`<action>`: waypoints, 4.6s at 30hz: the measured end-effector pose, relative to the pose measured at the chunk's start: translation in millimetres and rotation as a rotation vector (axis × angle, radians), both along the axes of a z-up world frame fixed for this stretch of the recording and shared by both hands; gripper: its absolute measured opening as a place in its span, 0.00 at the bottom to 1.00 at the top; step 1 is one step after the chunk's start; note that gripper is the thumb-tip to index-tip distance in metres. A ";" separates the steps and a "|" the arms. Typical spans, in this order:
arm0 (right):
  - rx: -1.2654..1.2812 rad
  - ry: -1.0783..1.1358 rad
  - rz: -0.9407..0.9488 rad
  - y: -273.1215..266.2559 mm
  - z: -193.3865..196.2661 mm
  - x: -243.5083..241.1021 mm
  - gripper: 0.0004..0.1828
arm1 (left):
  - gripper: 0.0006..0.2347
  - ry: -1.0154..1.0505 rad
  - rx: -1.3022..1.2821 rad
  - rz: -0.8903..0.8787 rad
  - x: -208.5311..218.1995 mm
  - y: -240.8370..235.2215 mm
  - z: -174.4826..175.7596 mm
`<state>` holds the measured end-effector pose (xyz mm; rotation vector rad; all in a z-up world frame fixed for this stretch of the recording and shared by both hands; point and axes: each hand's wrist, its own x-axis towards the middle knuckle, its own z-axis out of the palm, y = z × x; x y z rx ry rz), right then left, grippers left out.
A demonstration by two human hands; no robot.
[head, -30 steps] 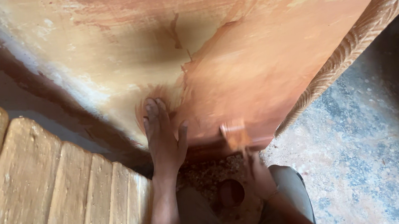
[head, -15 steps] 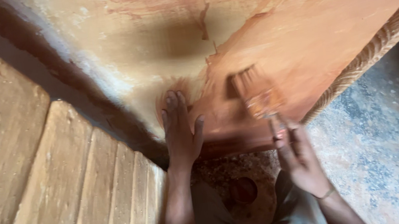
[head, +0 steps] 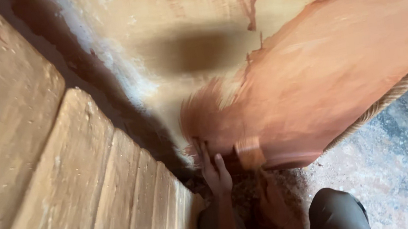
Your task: The person paints a wall with a reddish-brown paint using a brush. They repeatedly dip the brush into a small container and apply paint to the wall surface, working from standing to kneeling positions.
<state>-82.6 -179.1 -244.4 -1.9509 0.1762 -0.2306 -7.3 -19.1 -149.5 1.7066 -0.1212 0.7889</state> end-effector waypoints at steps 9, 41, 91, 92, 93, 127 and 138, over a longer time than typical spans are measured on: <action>-0.102 -0.309 0.206 -2.6 -27.5 1.6 0.22 | 0.24 -0.009 -0.024 -0.178 19.3 1.7 -69.1; 0.345 0.043 0.295 -9.3 -11.8 10.4 0.17 | 0.25 -0.079 -0.150 -0.145 12.7 -5.9 -54.7; -0.820 0.420 0.630 -111.8 87.3 -44.9 0.20 | 0.18 0.015 0.370 -0.239 -27.6 -28.4 -44.5; -0.858 0.479 0.662 -110.7 75.0 -43.7 0.20 | 0.19 0.044 0.463 -0.313 -24.1 -31.2 -49.8; -0.897 0.538 0.695 -109.1 64.3 -43.5 0.20 | 0.20 0.072 0.556 -0.389 -24.8 -33.2 -55.7; -0.151 0.926 0.775 -184.7 6.9 -19.6 0.23 | 0.27 0.854 0.947 -0.846 -12.8 -31.8 -139.4; -0.245 0.896 0.745 -195.0 -13.7 -23.2 0.32 | 0.27 0.832 0.922 -0.830 -12.6 -28.8 -142.5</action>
